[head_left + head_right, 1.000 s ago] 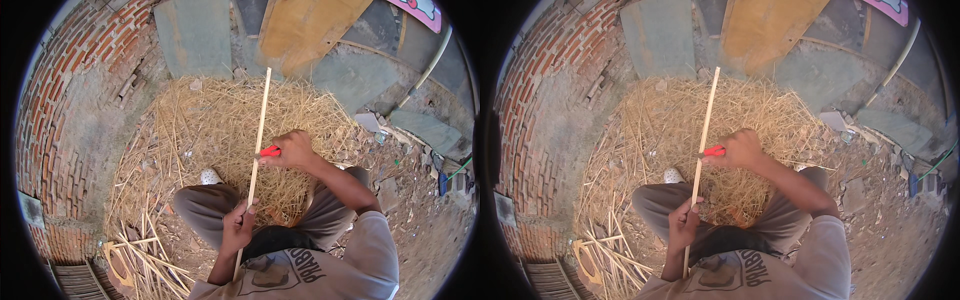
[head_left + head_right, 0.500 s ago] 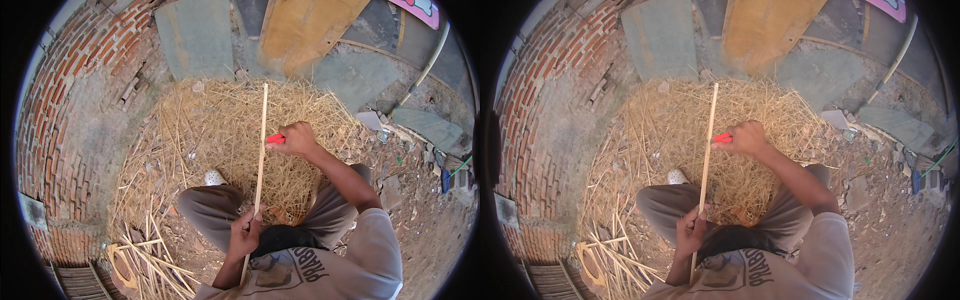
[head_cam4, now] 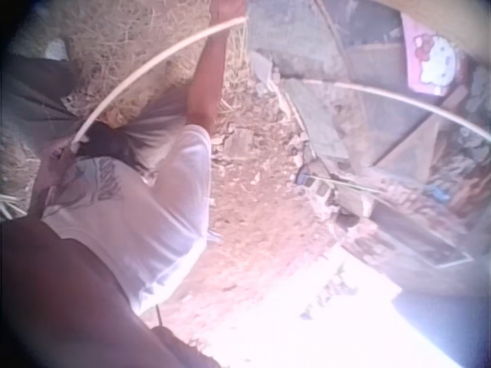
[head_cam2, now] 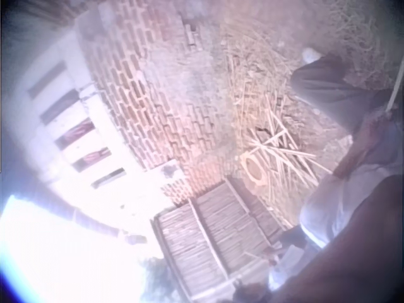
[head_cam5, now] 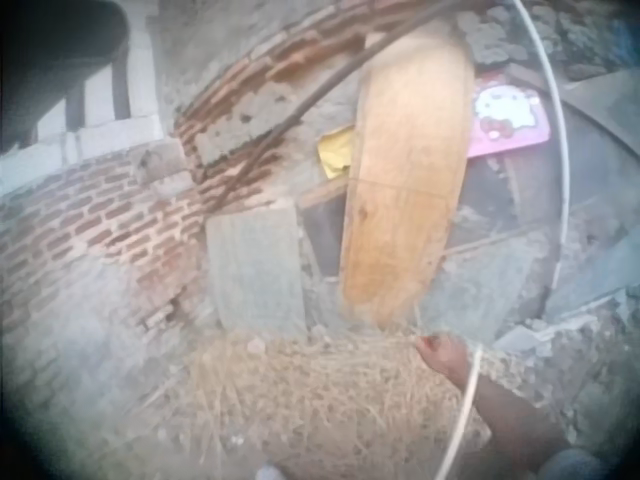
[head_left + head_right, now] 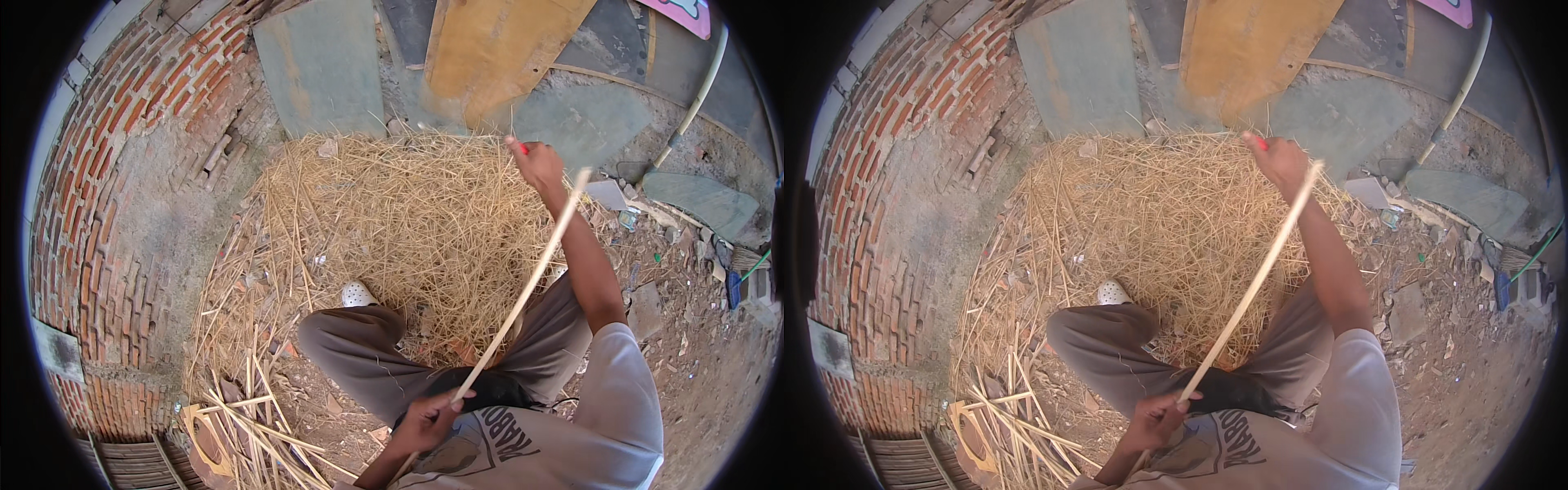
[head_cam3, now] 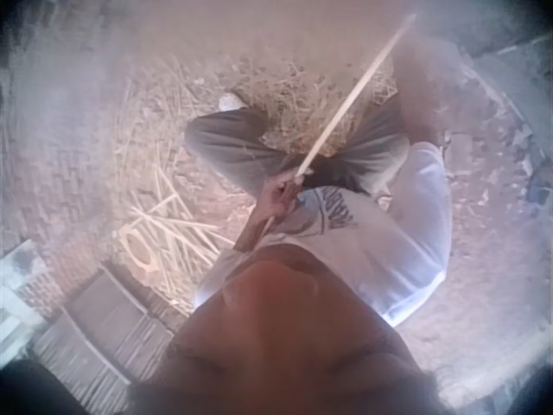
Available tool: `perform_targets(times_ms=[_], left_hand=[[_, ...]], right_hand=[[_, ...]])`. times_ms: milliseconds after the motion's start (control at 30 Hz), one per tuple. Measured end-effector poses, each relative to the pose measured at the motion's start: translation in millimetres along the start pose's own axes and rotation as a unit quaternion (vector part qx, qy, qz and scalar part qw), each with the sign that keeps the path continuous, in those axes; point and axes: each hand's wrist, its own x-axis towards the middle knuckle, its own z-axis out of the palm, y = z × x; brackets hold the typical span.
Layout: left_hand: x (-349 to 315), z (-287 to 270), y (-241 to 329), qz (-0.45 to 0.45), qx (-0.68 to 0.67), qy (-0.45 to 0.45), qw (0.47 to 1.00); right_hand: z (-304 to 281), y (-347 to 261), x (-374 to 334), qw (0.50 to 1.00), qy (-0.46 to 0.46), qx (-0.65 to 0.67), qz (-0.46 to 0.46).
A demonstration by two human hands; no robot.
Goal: The person sits on the ground and uses a red utility knife to shave a long bamboo strip. They repeatedly scrape the surface of the strip to remove the outer layer, holding the strip with one hand and the knife with the other. The person works on a single strip for the duration of the clip.
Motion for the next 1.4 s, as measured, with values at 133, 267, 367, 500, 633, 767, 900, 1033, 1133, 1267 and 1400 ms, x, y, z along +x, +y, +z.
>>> perform_targets(times_ms=[133,267,367,500,633,767,900,1033,1133,1267,1400], left_hand=[[-3,-2,-8,-0.040,-0.066,0.074,0.994],[12,-19,-18,0.002,-0.087,0.100,0.991],[22,-21,-18,0.020,-0.066,0.055,0.996],[35,-27,-24,-0.007,-0.041,0.004,0.999],[65,-25,-8,0.010,-0.033,0.002,0.999],[108,-19,23,-0.020,-0.087,0.006,0.996],[125,-25,23,0.021,-0.062,0.042,0.997],[119,-30,31,0.035,-0.065,0.082,0.994],[111,-41,20,0.050,-0.042,0.116,0.991],[114,-40,19,0.039,-0.055,0.127,0.990],[115,-35,21,0.062,-0.052,0.121,0.989]], right_hand=[[-2,31,7,0.984,0.037,0.155,0.076],[1,-15,-37,0.899,-0.188,0.385,0.096],[-1,-47,-79,0.777,-0.318,0.539,0.072],[9,-60,-95,0.728,-0.331,0.594,0.087],[13,-61,-95,0.686,-0.363,0.622,0.106],[17,-70,-106,0.693,-0.422,0.580,0.073],[11,-12,-45,0.675,-0.579,0.456,0.023],[29,69,-8,0.837,-0.390,-0.378,-0.066],[18,10,-49,0.927,-0.268,-0.209,-0.158],[-7,-65,-100,0.952,-0.180,0.082,-0.235],[-10,-84,-128,0.921,-0.163,0.018,-0.354]])
